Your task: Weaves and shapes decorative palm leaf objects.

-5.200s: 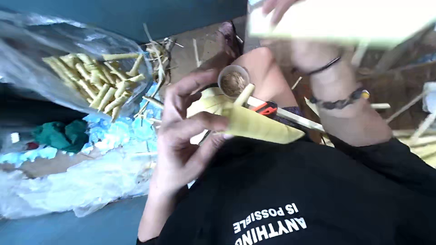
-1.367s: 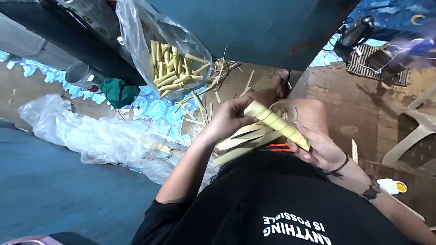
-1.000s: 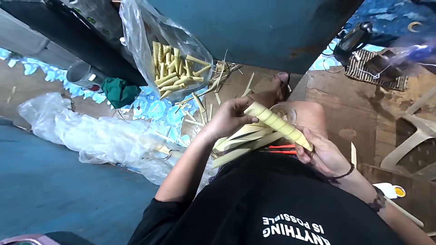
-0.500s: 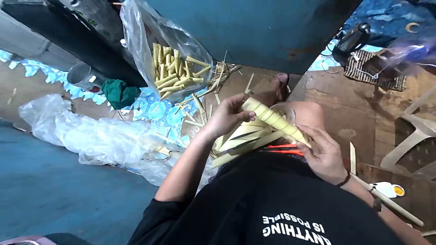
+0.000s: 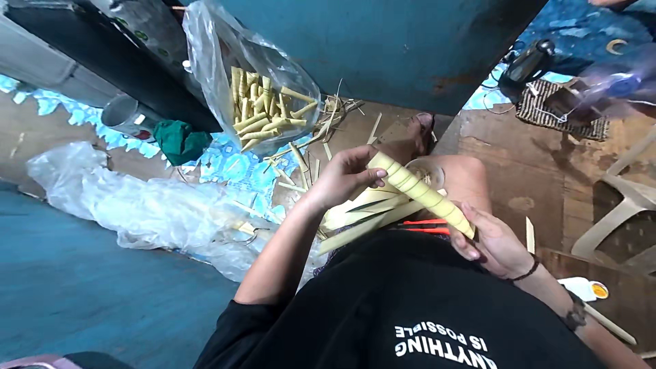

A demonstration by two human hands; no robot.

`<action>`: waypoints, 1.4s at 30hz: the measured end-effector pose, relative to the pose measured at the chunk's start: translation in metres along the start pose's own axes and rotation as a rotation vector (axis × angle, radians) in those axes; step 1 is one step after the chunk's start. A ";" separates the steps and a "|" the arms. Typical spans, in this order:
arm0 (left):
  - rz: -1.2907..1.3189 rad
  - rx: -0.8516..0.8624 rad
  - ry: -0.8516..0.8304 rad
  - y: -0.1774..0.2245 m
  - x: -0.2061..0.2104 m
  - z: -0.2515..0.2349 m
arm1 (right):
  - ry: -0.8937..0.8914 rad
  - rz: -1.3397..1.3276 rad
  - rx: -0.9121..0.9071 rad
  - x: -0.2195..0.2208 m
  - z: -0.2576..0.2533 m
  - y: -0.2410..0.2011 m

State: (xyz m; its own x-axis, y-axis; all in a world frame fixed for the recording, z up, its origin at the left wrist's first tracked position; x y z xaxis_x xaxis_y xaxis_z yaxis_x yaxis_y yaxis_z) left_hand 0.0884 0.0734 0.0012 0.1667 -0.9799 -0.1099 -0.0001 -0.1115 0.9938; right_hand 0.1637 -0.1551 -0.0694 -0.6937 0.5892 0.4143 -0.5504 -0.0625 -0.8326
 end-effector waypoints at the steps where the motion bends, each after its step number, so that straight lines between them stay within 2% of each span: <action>1: 0.007 -0.010 0.017 -0.002 -0.001 0.000 | 0.022 0.187 -0.148 -0.001 0.002 -0.010; 3: 0.014 -0.040 0.068 -0.006 -0.005 0.000 | 0.069 0.761 -0.584 0.007 0.014 -0.034; 4: 0.007 -0.051 0.089 -0.007 -0.006 0.000 | 0.104 0.935 -0.727 0.012 0.018 -0.039; 5: 0.007 -0.054 0.098 -0.007 -0.006 0.000 | 0.102 0.950 -0.740 0.012 0.019 -0.039; 8: 0.009 0.003 0.056 -0.004 -0.003 0.001 | 0.004 0.477 -0.377 0.003 0.009 -0.025; 10: -0.012 0.046 0.044 -0.002 -0.003 0.001 | -0.024 0.231 -0.196 -0.001 0.008 -0.016; 15: 0.112 0.080 0.089 -0.005 -0.004 0.001 | -0.161 0.005 0.090 0.007 0.012 0.000; 18: 0.251 -0.008 0.153 -0.019 -0.004 0.002 | -0.187 -0.032 0.136 0.012 0.012 0.004; 22: 0.261 -0.046 0.227 -0.040 -0.009 0.005 | -0.126 0.195 -0.068 0.007 0.005 -0.006; 24: 0.183 -0.013 0.268 -0.044 -0.017 0.009 | -0.185 0.110 0.005 0.013 0.003 -0.004; 26: 0.131 0.071 0.239 -0.042 -0.023 0.015 | -0.322 -0.044 0.136 0.025 0.005 0.004; 28: 0.165 0.153 0.238 -0.040 -0.028 0.024 | -0.442 -0.064 0.199 0.035 0.003 0.011; 30: 0.158 0.195 0.243 -0.037 -0.034 0.036 | -0.406 0.160 0.172 0.032 -0.008 0.009; 33: 0.038 0.235 0.283 -0.025 -0.046 0.055 | -0.157 0.851 0.003 0.010 -0.052 -0.019; 35: -0.008 0.276 0.304 -0.017 -0.053 0.063 | -0.091 1.276 -0.032 -0.015 -0.100 -0.019; 37: -0.009 0.299 0.331 -0.014 -0.060 0.070 | -0.129 1.540 0.156 -0.034 -0.141 0.005; 39: -0.010 0.312 0.358 -0.013 -0.065 0.075 | -0.182 1.659 0.399 -0.041 -0.169 0.035; 40: -0.017 0.309 0.367 -0.013 -0.067 0.076 | -0.190 1.680 0.473 -0.039 -0.178 0.046; 42: -0.020 0.296 0.376 -0.014 -0.068 0.081 | -0.129 1.677 0.500 -0.037 -0.191 0.061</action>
State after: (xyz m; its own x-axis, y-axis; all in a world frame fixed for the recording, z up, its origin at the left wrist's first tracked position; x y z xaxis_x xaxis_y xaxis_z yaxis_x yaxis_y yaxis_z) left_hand -0.0027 0.1285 -0.0063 0.5147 -0.8552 -0.0607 -0.2649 -0.2259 0.9374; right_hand 0.2445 -0.0273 -0.2060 -0.6265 -0.4262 -0.6526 0.6745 -0.7160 -0.1799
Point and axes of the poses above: each hand's wrist, its own z-axis away from the middle knuckle, its own x-axis out of the palm, y = z × x, the point moved 9 cm from there along -z, towards the middle knuckle, and after that the axes turned 3 degrees about -z, right-handed, at the moved point
